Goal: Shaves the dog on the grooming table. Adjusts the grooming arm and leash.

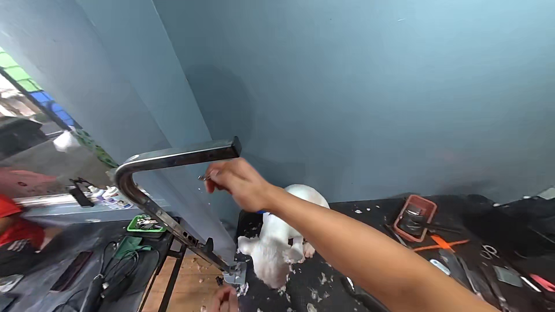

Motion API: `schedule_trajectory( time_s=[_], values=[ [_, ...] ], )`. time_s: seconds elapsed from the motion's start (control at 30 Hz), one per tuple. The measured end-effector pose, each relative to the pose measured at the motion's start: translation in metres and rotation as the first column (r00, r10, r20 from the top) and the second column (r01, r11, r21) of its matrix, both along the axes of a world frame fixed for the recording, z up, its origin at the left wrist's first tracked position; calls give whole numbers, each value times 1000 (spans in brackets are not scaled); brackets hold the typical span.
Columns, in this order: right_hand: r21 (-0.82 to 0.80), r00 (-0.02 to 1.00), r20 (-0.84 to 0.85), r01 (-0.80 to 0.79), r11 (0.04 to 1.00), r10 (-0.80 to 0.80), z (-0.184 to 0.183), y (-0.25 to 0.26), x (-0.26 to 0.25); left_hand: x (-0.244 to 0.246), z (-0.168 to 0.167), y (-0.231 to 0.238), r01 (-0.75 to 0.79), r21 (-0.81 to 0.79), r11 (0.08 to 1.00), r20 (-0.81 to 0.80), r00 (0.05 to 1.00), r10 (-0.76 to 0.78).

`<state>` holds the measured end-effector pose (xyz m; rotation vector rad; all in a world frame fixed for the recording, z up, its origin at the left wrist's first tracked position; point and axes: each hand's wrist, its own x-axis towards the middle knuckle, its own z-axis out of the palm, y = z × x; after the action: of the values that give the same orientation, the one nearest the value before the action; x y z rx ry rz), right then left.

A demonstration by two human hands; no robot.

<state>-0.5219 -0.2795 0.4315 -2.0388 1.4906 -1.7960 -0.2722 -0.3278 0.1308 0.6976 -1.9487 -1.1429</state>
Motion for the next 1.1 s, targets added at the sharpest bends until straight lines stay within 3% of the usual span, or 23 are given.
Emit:
schedule_trajectory(
  time_s=[0.07, 0.17, 0.23, 0.3, 0.37, 0.43, 0.5, 0.6, 0.7, 0.8, 0.9, 1.0, 1.1],
  values=[
    [-35, 978, 205, -31, 999, 37, 4, 17, -7, -29, 39, -11, 71, -185, 980, -49, 996, -81],
    [-81, 949, 299, -80, 993, 101, 16, 42, -15, -98, 95, -17, 215, -365, 906, 63, 976, -207],
    [-115, 940, 311, -109, 987, 140, 20, 53, -21, -151, 106, -17, 425, -306, 852, 307, 891, -334],
    [-147, 935, 321, -107, 983, 150, 18, 61, -30, -200, 100, -16, 621, -228, 750, 551, 717, -427],
    [-166, 941, 325, -39, 985, 92, 16, 72, -42, -231, 88, -11, 699, -220, 680, 663, 619, -421],
    [-143, 954, 298, 56, 988, -11, 15, 85, -57, -246, 92, -2, 697, -183, 693, 719, 576, -389],
    [-41, 959, 244, 157, 987, -142, 9, 100, -71, -250, 96, 2, 665, -148, 732, 729, 574, -374],
    [310, 945, 47, 296, 904, -325, -20, 116, -97, -250, 97, -1, 653, -220, 725, 673, 640, -372],
    [670, 927, -227, 372, 642, -300, -81, 120, -121, -259, 110, -5, 644, -247, 724, 675, 650, -348],
    [795, 904, -357, 427, 432, -237, -144, 118, -131, -267, 119, -8, 603, -259, 755, 599, 713, -364],
    [819, 907, -319, 409, 402, -274, -182, 115, -134, -271, 129, -6, 572, -270, 774, 537, 757, -372],
    [806, 934, -215, 335, 488, -286, -197, 116, -135, -275, 126, 1, 528, -270, 805, 433, 813, -388],
    [794, 926, -224, 354, 493, -305, -207, 119, -137, -280, 111, 3, 550, -165, 819, 455, 779, -432]
  ],
)
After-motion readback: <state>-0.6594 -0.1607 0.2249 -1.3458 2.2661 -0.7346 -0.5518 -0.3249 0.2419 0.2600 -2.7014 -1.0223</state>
